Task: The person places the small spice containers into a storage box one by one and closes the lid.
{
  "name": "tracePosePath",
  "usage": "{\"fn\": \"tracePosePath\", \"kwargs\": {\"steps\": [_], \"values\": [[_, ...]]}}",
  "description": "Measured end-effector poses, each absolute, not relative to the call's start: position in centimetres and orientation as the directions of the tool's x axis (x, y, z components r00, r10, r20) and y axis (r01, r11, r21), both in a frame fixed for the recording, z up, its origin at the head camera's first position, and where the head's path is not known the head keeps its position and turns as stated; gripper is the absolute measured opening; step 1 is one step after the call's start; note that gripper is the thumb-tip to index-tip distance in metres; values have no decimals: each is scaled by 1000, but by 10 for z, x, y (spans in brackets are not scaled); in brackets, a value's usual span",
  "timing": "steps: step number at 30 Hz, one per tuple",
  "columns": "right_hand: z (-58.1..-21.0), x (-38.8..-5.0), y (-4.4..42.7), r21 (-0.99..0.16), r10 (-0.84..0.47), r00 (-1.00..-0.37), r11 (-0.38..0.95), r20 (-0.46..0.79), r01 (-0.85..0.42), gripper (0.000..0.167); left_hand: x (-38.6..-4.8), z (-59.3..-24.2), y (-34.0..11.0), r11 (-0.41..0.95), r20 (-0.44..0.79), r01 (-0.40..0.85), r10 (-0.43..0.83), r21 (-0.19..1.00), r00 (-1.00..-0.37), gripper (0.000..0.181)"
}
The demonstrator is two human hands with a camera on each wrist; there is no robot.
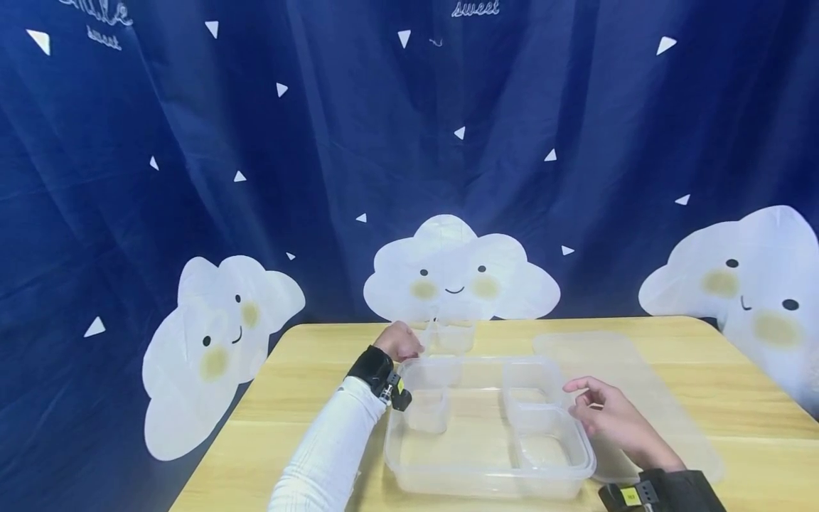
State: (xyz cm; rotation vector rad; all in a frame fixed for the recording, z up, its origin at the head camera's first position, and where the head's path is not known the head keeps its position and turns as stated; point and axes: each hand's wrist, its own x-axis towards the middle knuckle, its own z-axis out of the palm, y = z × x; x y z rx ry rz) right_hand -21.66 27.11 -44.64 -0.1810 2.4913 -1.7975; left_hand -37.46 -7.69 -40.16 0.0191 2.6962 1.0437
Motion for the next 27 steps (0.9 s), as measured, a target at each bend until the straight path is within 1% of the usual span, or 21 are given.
{"fn": "tracePosePath", "kwargs": {"steps": [3, 5, 9, 12, 18, 27], "values": [[-447, -216, 271, -947, -130, -991, 317, 10, -51, 41, -374, -406, -79, 759, -204, -29, 138, 650, -969, 27], [-448, -215, 271, -947, -132, -991, 318, 8, -50, 41, -373, -408, -81, 776, -179, 12, 161, 631, -971, 28], [-448, -216, 270, -947, -137, -991, 315, 13, -56, 40, -372, -409, -83, 786, -134, 55, 173, 616, -976, 15], [-447, -217, 271, -948, -142, -989, 311, 29, -72, 40, -373, -408, -83, 787, -109, 63, 164, 614, -980, 10], [-446, -218, 272, -946, -143, -989, 313, 43, -86, 40, -374, -406, -80, 792, -109, 48, 144, 609, -984, 6], [-446, -217, 271, -950, -148, -989, 303, 29, -73, 42, -373, -409, -80, 720, -117, -13, 94, 693, -989, 4]]}}
